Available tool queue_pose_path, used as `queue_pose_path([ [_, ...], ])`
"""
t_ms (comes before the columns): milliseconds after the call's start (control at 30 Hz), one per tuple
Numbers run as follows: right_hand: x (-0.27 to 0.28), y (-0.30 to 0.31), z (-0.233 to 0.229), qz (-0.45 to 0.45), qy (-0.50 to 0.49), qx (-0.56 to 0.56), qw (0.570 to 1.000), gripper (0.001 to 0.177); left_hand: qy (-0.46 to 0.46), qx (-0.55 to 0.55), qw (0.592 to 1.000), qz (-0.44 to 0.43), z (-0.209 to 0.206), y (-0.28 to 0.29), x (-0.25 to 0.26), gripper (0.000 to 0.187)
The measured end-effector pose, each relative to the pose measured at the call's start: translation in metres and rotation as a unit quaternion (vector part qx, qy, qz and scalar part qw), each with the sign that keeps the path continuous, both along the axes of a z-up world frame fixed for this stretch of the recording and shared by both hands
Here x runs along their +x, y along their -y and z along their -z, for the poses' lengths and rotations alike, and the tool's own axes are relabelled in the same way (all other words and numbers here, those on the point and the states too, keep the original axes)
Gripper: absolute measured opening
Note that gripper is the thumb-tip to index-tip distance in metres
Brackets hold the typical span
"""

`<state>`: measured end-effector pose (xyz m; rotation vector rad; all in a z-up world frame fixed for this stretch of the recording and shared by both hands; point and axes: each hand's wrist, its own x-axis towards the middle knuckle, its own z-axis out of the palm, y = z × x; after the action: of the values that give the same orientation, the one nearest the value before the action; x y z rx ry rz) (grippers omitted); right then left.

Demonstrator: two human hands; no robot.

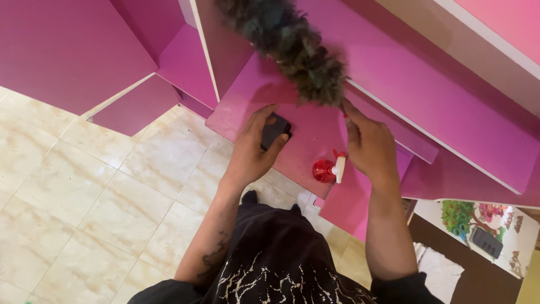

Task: The person uses a feather duster to clean the interior shelves of a pink cabinet. They systematically wipe the top, middle, and bottom shelves, as well as the side panels, moving the duster back and forth to remove dust.

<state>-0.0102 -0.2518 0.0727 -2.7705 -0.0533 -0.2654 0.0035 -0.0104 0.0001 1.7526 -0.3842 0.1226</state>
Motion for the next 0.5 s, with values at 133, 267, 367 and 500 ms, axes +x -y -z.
queue_pose_path([
  [133,-0.017,0.021,0.000,0.128,0.019,0.012,0.992,0.041,-0.005,0.002,1.000,0.004,0.002,0.002,0.003,0.062],
  [267,-0.016,0.039,0.006,0.133,0.133,-0.065,0.980,0.051,0.009,0.006,1.000,0.008,0.003,0.004,0.005,0.062],
  [367,-0.004,0.034,0.010,0.179,0.021,-0.084,0.980,0.057,0.014,0.004,1.000,0.016,0.001,0.008,0.007,0.062],
  [500,0.009,0.015,0.012,0.148,-0.004,-0.066,0.987,0.060,-0.001,0.011,1.000,0.024,-0.001,0.011,0.007,0.062],
])
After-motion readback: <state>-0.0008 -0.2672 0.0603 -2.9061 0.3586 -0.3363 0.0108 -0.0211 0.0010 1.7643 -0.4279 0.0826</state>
